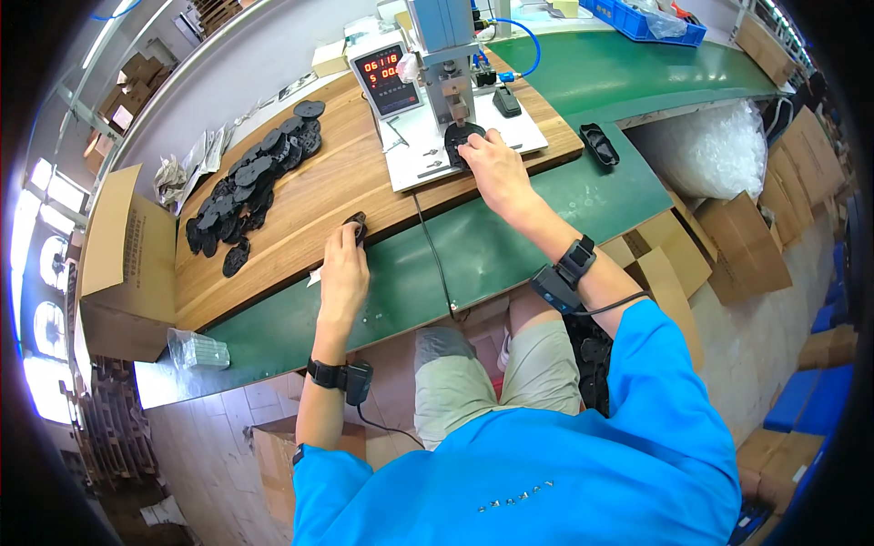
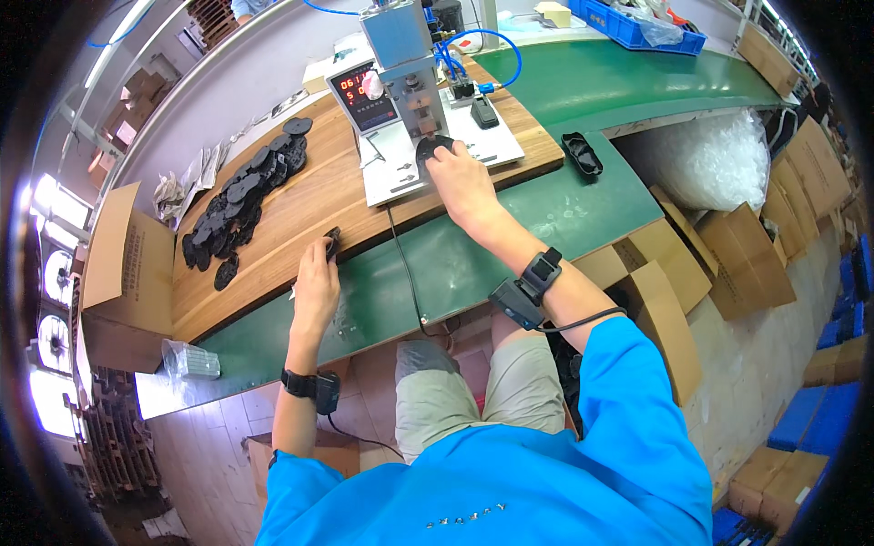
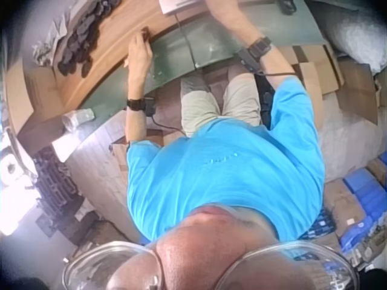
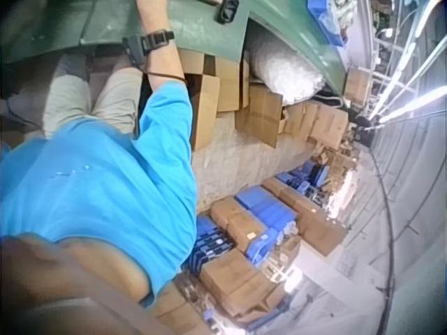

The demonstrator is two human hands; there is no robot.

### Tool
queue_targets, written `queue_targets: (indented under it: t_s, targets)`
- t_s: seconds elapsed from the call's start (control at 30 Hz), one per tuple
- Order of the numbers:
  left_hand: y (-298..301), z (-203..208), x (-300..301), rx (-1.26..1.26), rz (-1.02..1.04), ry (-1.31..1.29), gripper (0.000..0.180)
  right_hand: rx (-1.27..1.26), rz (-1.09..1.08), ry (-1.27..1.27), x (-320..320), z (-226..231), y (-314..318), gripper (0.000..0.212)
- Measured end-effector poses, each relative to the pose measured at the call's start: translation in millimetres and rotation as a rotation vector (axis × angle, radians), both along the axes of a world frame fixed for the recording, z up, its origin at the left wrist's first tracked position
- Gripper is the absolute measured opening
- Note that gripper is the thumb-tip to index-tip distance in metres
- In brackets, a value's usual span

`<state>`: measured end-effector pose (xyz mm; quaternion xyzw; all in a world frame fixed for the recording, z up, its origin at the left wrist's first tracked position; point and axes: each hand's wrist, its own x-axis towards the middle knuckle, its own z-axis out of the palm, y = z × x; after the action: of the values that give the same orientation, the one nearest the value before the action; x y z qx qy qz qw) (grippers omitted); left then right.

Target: Operating a pneumatic press to assemble small black plastic electronics components on a factory assembly line.

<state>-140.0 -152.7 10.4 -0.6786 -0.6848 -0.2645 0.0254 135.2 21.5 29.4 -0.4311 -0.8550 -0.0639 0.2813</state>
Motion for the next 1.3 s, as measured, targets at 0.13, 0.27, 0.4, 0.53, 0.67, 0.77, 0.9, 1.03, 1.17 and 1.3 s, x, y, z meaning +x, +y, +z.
queue_targets:
  t_s: [0.13, 0.27, 0.4, 0.53, 0.67, 0.77, 0.9, 1.03, 1.17, 1.3]
  targets:
    - [3.9, -3.5, 10.1, 0.048, -0.067, -0.031, 0.040, 0.018, 0.008, -0.002, 0.4, -1.1, 0.0, 0.020]
    - [16.5, 0.9, 30.7, 0.114, -0.092, -0.077, 0.046, 0.032, 0.021, 0.015, 1.5, -3.4, 1.3, 0.022]
    - [46.7, 15.0, 70.9, 0.281, -0.165, 0.099, 0.048, 0.076, 0.081, 0.100, 16.9, -5.4, 4.8, 0.034]
    - [81.5, 18.4, 108.3, 0.319, -0.280, 0.087, 0.048, 0.167, 0.017, 0.224, 56.8, -1.7, -18.7, 0.047]
    - [118.8, 15.7, 133.2, 0.318, -0.335, 0.153, 0.057, 0.047, -0.034, 0.393, 105.7, 3.1, -94.3, 0.049]
    - [141.4, 0.4, 139.7, 0.306, -0.331, 0.189, 0.060, 0.004, -0.086, 0.432, 140.7, -3.8, -151.9, 0.053]
    - [145.4, -7.4, 151.5, 0.268, -0.280, 0.255, 0.052, -0.047, -0.230, 0.470, 182.1, -25.7, -213.1, 0.047]
    - [143.2, -5.0, 148.0, 0.192, -0.301, 0.222, 0.054, -0.203, -0.415, 0.466, 221.6, -76.0, -255.1, 0.035]
    - [139.8, 0.9, 138.8, 0.214, -0.338, 0.248, 0.055, -0.387, -0.636, 0.467, 256.3, -146.7, -294.3, 0.031]
    - [145.8, 1.5, 137.8, 0.263, -0.376, 0.361, 0.056, -0.582, -0.769, 0.342, 285.9, -229.0, -316.1, 0.031]
